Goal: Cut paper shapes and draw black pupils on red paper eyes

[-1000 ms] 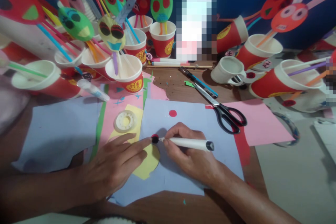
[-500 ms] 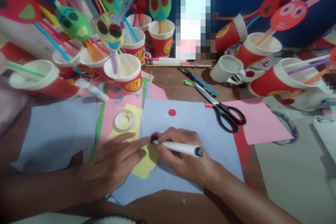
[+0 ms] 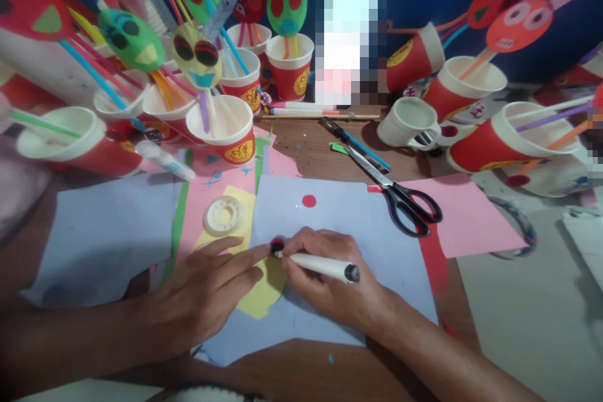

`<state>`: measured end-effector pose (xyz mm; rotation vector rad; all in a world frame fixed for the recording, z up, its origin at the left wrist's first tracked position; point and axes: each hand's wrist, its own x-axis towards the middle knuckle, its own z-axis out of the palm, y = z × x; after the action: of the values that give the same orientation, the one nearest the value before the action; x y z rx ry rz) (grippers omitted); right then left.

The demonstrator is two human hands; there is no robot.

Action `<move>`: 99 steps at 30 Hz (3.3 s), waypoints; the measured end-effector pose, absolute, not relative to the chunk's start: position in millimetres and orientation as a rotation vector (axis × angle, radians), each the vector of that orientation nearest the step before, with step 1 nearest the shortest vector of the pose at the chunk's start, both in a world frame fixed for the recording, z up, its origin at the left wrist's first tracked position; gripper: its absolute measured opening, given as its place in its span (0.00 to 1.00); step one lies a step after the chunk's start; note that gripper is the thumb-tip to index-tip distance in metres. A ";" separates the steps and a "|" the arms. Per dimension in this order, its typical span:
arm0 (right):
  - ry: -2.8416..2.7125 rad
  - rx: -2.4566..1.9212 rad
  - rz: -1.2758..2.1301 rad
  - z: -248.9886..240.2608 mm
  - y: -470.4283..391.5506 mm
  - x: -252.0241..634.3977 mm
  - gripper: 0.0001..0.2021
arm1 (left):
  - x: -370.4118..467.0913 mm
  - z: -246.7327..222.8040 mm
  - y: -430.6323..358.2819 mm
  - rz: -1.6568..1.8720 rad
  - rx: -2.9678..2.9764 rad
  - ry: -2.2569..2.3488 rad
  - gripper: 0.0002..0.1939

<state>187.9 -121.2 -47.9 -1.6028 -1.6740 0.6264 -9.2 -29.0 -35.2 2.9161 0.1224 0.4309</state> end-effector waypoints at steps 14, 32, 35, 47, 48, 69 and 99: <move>-1.611 -1.665 0.717 -38.6 -120.1 190.0 0.05 | -8.3 -36.1 -29.0 0.412 2.920 0.155 0.17; -1.544 -1.625 0.546 -54.0 -126.5 199.2 0.10 | -7.6 -34.1 -34.0 0.352 2.894 0.238 0.18; -1.814 -1.518 0.532 -57.0 -125.8 202.6 0.14 | -8.3 -34.0 -34.8 0.355 2.903 0.250 0.18; -1.972 -1.461 0.452 -46.0 -118.5 199.5 0.14 | -14.3 -37.3 -33.6 0.457 2.799 0.209 0.13; -1.962 -1.467 0.464 -46.5 -118.6 199.7 0.14 | -15.9 -36.4 -33.5 0.482 2.772 0.202 0.13; -1.641 -1.674 0.298 -48.3 -118.9 216.6 0.14 | -19.1 -41.8 -31.9 0.470 2.727 -0.002 0.07; -2.026 -1.636 0.019 -41.5 -114.8 235.9 0.15 | -3.7 -41.4 -51.4 0.332 2.889 0.093 0.15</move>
<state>235.9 -114.8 -41.5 -1.6359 -2.0259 0.0188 -3.7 -51.4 -41.4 2.8892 0.0935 0.3324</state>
